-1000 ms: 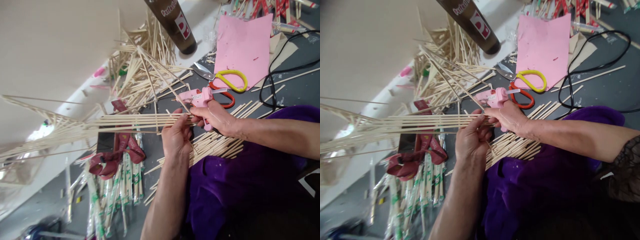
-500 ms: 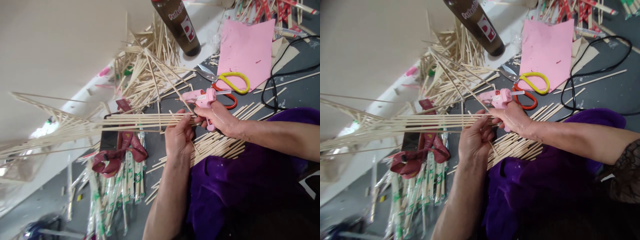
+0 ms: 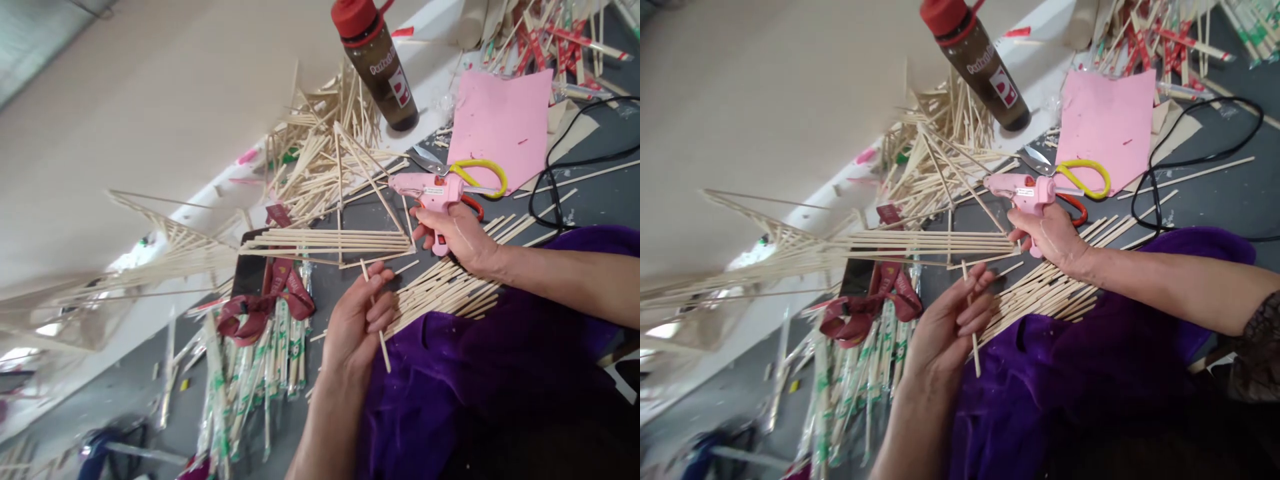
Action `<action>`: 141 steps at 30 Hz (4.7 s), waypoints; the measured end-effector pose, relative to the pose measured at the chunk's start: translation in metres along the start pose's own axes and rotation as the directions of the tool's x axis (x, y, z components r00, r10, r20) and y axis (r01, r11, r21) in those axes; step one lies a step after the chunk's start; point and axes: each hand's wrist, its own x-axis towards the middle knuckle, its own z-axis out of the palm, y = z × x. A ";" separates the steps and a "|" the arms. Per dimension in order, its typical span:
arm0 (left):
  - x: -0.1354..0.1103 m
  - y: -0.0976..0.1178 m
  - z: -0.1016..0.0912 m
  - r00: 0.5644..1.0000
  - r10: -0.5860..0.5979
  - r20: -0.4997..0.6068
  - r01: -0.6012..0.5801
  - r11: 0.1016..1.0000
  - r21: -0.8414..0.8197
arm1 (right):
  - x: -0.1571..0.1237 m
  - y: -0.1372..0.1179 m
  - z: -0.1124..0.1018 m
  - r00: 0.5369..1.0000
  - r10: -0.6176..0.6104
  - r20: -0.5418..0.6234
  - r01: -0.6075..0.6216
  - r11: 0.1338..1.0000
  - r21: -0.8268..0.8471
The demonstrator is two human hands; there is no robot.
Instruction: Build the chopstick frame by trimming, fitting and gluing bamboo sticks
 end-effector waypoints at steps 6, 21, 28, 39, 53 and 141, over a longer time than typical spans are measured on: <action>-0.038 -0.012 -0.009 0.999 0.041 0.010 -0.042 0.989 0.141 | 0.001 -0.021 -0.005 0.989 -0.143 -0.019 0.144 0.990 0.010; -0.040 0.029 0.033 0.866 0.407 0.291 -0.455 0.882 0.120 | -0.025 -0.082 0.047 0.918 -0.194 0.345 0.250 0.960 -0.125; -0.030 0.047 0.044 0.809 0.462 0.364 -0.513 0.857 0.054 | -0.008 -0.092 0.050 0.831 -0.237 0.503 0.319 0.944 -0.081; -0.014 0.052 0.062 0.769 0.410 0.490 -0.509 0.857 0.084 | -0.014 -0.111 0.042 0.843 -0.432 0.320 0.510 0.831 -0.222; -0.005 0.063 0.039 0.684 0.675 0.278 -0.726 0.590 0.354 | 0.004 -0.140 0.011 0.602 -0.798 -0.021 0.796 0.602 -0.062; -0.014 0.064 -0.008 0.803 0.506 0.316 -0.509 0.857 -0.078 | -0.026 -0.079 0.035 0.710 -0.511 0.485 0.704 0.519 -0.485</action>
